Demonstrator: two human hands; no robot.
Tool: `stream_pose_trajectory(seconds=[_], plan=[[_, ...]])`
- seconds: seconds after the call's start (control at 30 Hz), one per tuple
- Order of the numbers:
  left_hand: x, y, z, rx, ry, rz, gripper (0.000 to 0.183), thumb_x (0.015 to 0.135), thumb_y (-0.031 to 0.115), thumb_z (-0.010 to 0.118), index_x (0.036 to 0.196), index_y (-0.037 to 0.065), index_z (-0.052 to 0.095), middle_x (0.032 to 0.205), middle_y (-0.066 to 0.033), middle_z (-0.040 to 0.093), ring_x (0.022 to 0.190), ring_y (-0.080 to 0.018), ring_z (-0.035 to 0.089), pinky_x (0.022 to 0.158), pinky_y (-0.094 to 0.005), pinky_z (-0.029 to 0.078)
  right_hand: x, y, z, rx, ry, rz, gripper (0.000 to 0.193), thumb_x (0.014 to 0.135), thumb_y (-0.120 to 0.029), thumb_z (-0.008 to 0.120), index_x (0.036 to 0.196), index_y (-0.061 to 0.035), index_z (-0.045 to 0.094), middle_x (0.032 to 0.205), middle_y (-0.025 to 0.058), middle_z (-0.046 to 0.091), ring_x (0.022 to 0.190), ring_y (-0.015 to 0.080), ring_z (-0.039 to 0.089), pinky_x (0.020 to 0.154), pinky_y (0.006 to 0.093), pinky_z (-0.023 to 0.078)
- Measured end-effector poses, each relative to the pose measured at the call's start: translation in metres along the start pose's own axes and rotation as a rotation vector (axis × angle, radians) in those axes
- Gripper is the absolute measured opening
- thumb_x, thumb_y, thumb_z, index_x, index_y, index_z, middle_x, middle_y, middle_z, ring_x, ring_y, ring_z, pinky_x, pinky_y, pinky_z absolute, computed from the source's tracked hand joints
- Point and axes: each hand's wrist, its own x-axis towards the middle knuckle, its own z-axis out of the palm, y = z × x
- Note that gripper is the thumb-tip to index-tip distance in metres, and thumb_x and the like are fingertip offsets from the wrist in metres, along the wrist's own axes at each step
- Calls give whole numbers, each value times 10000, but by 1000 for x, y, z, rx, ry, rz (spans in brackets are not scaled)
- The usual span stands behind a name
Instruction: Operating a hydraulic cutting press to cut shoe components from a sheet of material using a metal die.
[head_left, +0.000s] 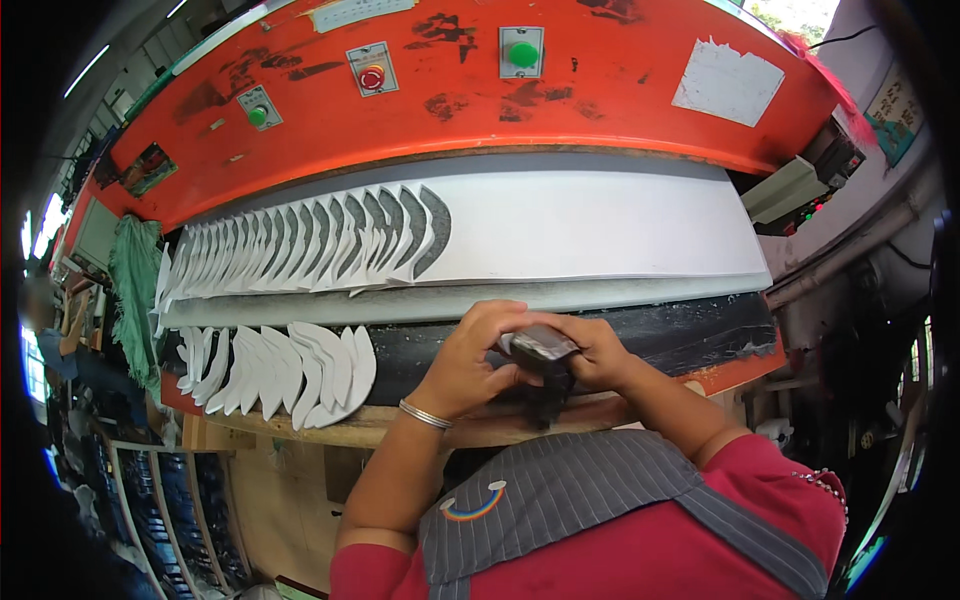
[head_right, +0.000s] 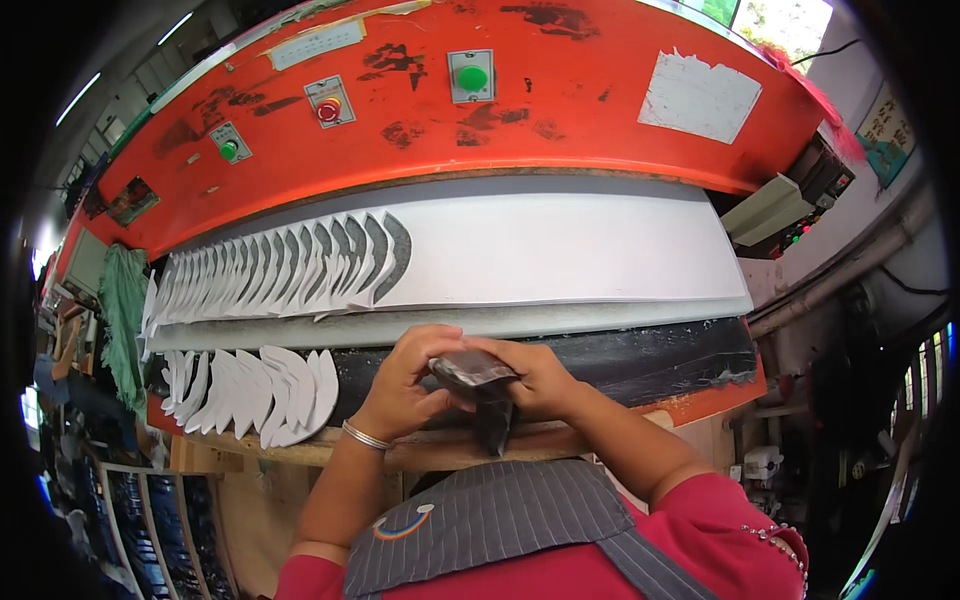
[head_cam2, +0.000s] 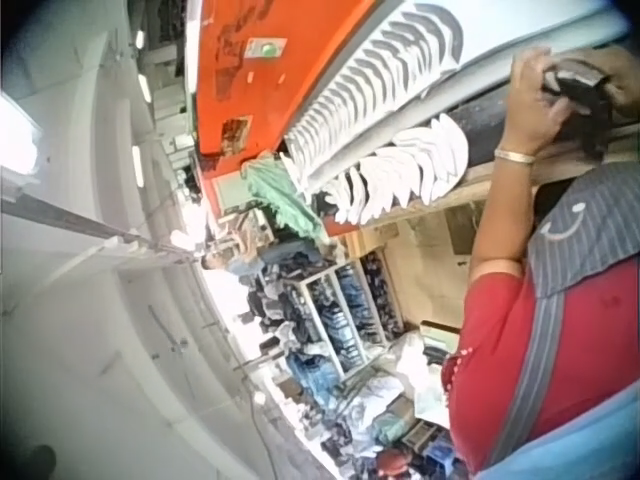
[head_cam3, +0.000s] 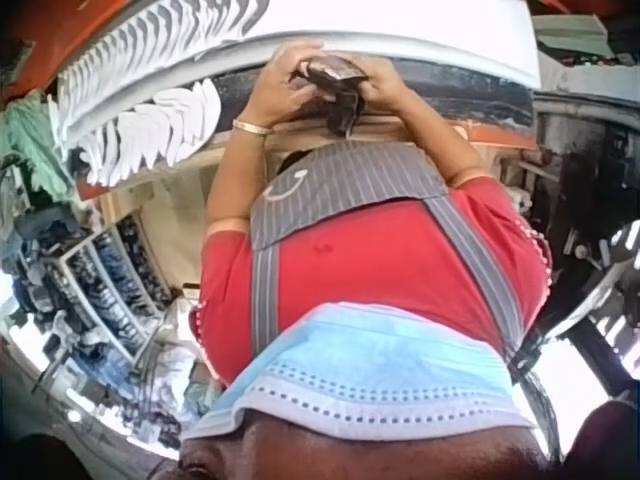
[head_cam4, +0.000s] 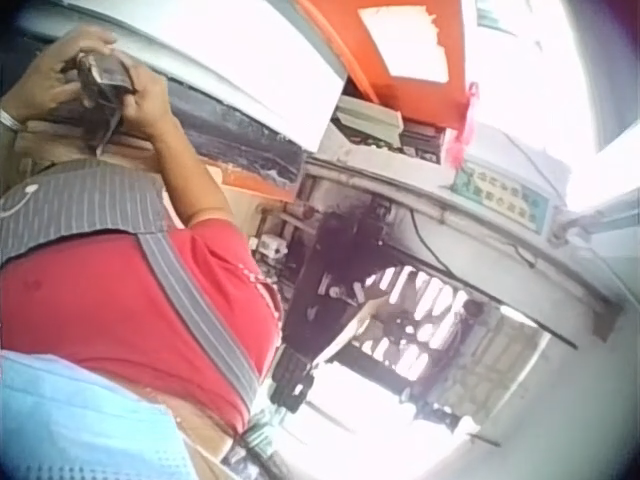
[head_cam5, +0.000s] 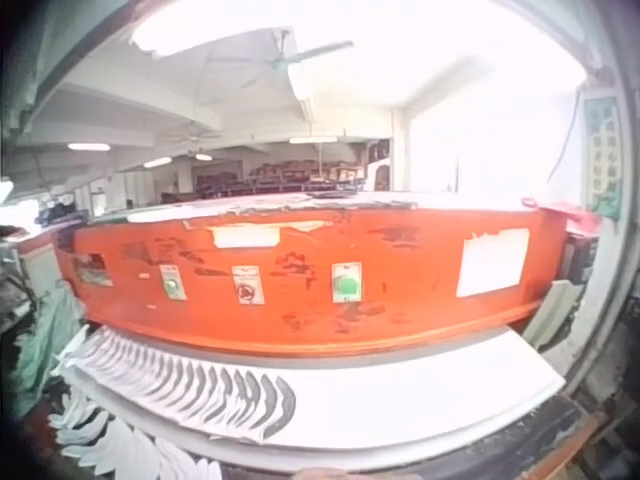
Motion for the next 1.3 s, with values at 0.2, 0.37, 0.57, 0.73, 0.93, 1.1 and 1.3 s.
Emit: stream_pose_trajectory(seconds=[0.2, 0.37, 0.57, 0.73, 0.93, 1.1, 1.3], plan=[[-25, -23, 12, -163, 482, -144, 195, 812, 1, 720, 929, 48, 572, 1071, -115, 638, 996, -187, 614, 839, -302, 507, 1, -5, -45, 89, -136, -59, 524, 793, 48, 524, 1293, -102, 557, 1163, 138, 662, 1058, 251, 653, 931, 318, 484], [-77, -39, -71, 202, 387, 12, 185, 780, -76, 689, 877, 62, 611, 1090, -133, 651, 1090, -262, 616, 935, -376, 488, 64, -10, -83, 249, -168, 160, 554, 760, -159, 795, 1240, -36, 547, 1100, 103, 626, 960, 237, 617, 881, 306, 484], [-113, -6, -117, 623, -368, -492, 221, 760, 132, 741, 972, 104, 685, 1135, -115, 655, 1168, -261, 576, 1081, -434, 358, 147, 19, -55, -455, -422, -405, 319, 762, -220, 765, 1012, -90, 614, 955, 66, 608, 979, 286, 508, 928, 409, 353], [-32, -48, -108, 590, -1, -243, 401, 767, 250, 750, 1102, 50, 659, 1118, -140, 643, 1091, -321, 562, 964, -391, 416, 188, 58, -19, -649, -414, -528, 284, 686, -141, 768, 922, -97, 616, 958, 45, 607, 993, 283, 510, 915, 409, 383], [23, -126, -71, 857, 38, -293, 523, 744, 396, 752, 1129, 55, 655, 1030, -97, 601, 1024, -279, 529, 907, -416, 381, 157, 89, 29, -631, 188, -230, 442, 612, -244, 861, 955, -123, 609, 1264, 196, 527, 1271, 414, 411, 1024, 483, 365], [20, -149, -63, 837, 166, -155, 462, 749, 420, 722, 1051, 71, 695, 964, -27, 574, 959, -227, 498, 868, -380, 322, 165, 92, 24, -334, 60, 167, 480, 664, -260, 847, 1037, -119, 580, 1337, 240, 494, 1300, 426, 408, 1033, 449, 375], [18, -151, -62, 803, 217, -137, 446, 731, 392, 729, 1025, 58, 703, 957, -23, 578, 967, -225, 497, 872, -393, 329, 172, 101, 19, -264, 21, 73, 461, 682, -264, 832, 1027, -112, 567, 1327, 203, 517, 1136, 370, 541, 917, 394, 470]])
